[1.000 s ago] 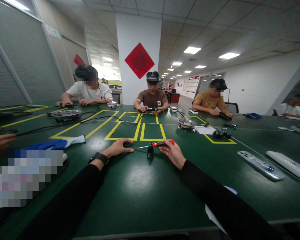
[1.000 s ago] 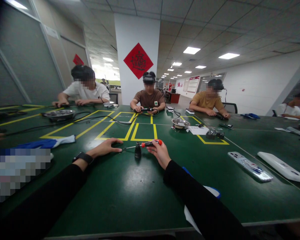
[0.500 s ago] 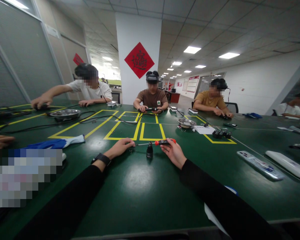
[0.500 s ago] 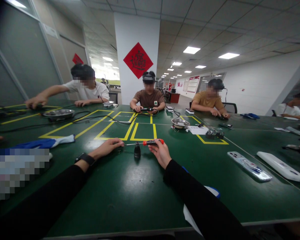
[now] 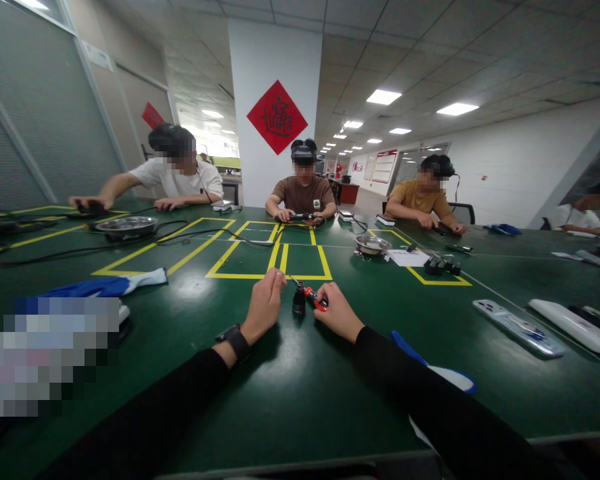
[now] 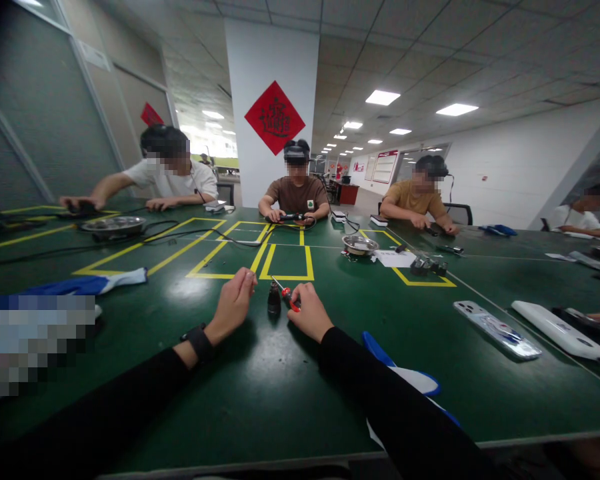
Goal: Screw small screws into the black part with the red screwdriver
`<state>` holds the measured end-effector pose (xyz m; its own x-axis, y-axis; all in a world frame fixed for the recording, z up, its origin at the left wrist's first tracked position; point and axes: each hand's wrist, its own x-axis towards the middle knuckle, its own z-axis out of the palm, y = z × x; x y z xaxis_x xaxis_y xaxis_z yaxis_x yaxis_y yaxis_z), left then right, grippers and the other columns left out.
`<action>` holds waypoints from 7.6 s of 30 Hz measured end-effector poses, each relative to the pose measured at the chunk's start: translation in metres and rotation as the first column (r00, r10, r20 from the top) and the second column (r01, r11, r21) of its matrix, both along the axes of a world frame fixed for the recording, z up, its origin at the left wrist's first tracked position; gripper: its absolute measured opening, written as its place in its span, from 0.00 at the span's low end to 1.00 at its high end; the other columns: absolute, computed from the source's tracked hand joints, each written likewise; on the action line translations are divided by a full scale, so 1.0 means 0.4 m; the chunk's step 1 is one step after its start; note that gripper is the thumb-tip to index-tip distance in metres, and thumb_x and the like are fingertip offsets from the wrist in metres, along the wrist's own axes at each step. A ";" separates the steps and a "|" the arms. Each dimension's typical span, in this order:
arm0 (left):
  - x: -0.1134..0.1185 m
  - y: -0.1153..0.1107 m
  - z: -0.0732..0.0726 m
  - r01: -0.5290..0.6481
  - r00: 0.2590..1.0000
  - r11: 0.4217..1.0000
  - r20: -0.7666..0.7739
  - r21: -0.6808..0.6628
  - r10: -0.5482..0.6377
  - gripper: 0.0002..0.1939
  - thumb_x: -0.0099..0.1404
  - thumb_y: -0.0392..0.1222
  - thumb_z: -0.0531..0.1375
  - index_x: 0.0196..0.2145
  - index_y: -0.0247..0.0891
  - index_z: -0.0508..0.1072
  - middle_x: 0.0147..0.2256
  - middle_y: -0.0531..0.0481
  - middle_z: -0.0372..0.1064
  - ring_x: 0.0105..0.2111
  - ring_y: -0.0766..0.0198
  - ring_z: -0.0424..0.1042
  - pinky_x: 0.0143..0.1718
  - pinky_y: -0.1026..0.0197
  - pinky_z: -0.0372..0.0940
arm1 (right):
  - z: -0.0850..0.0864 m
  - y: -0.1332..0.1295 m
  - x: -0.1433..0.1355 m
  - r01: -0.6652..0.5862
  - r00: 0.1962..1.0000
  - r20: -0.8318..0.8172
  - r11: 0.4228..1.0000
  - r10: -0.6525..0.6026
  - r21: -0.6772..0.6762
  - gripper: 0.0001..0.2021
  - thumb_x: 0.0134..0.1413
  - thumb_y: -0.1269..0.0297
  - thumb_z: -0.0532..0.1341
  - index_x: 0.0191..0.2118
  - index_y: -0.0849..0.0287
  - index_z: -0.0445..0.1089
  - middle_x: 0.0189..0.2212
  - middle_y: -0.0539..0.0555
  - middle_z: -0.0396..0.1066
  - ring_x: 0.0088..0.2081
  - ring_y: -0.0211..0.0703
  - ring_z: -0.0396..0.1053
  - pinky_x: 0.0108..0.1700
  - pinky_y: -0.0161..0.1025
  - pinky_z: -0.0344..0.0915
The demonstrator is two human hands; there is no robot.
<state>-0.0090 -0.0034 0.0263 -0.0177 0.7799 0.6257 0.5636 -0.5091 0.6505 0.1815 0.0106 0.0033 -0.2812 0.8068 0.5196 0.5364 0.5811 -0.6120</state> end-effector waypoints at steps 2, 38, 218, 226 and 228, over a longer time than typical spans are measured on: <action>0.015 -0.011 -0.003 0.083 0.996 0.996 -0.022 -0.024 -0.084 0.16 0.68 0.47 0.41 0.28 0.40 0.60 0.24 0.53 0.58 0.25 0.65 0.61 0.29 0.63 0.56 | -0.002 0.002 0.001 0.026 0.999 0.022 1.000 -0.026 -0.017 0.09 0.35 0.73 0.60 0.27 0.58 0.60 0.30 0.49 0.59 0.30 0.39 0.59 0.32 0.36 0.58; 0.017 0.004 -0.023 0.170 0.971 0.985 -0.172 0.011 -0.166 0.19 0.52 0.39 0.60 0.43 0.37 0.63 0.37 0.49 0.65 0.36 0.63 0.66 0.39 0.61 0.62 | 0.030 0.012 0.035 0.224 0.949 0.220 0.974 -0.226 0.037 0.02 0.55 0.69 0.52 0.32 0.59 0.60 0.31 0.53 0.65 0.32 0.41 0.63 0.34 0.36 0.56; 0.008 0.017 -0.033 0.320 0.916 0.926 -0.184 -0.201 -0.356 0.14 0.58 0.45 0.57 0.41 0.36 0.68 0.33 0.49 0.69 0.32 0.63 0.68 0.35 0.62 0.64 | 0.110 -0.081 -0.047 -0.215 0.630 -0.767 0.976 0.120 -0.024 0.15 0.45 0.65 0.65 0.34 0.57 0.56 0.23 0.45 0.70 0.17 0.32 0.65 0.21 0.31 0.64; 0.007 0.016 -0.032 0.346 0.909 0.913 -0.164 -0.215 -0.383 0.16 0.59 0.45 0.57 0.43 0.37 0.67 0.36 0.48 0.70 0.34 0.63 0.68 0.36 0.62 0.64 | 0.101 -0.077 -0.037 -0.282 0.573 -0.803 0.959 0.162 -0.008 0.13 0.57 0.61 0.54 0.47 0.56 0.57 0.33 0.50 0.71 0.23 0.34 0.69 0.28 0.35 0.67; 0.007 0.020 -0.035 0.341 0.913 0.916 -0.159 -0.213 -0.376 0.16 0.58 0.45 0.57 0.43 0.36 0.68 0.35 0.49 0.69 0.33 0.63 0.68 0.35 0.62 0.64 | 0.103 -0.082 -0.040 -0.300 0.601 -0.777 0.954 0.188 -0.002 0.15 0.56 0.61 0.54 0.49 0.56 0.57 0.33 0.50 0.71 0.23 0.34 0.69 0.29 0.35 0.67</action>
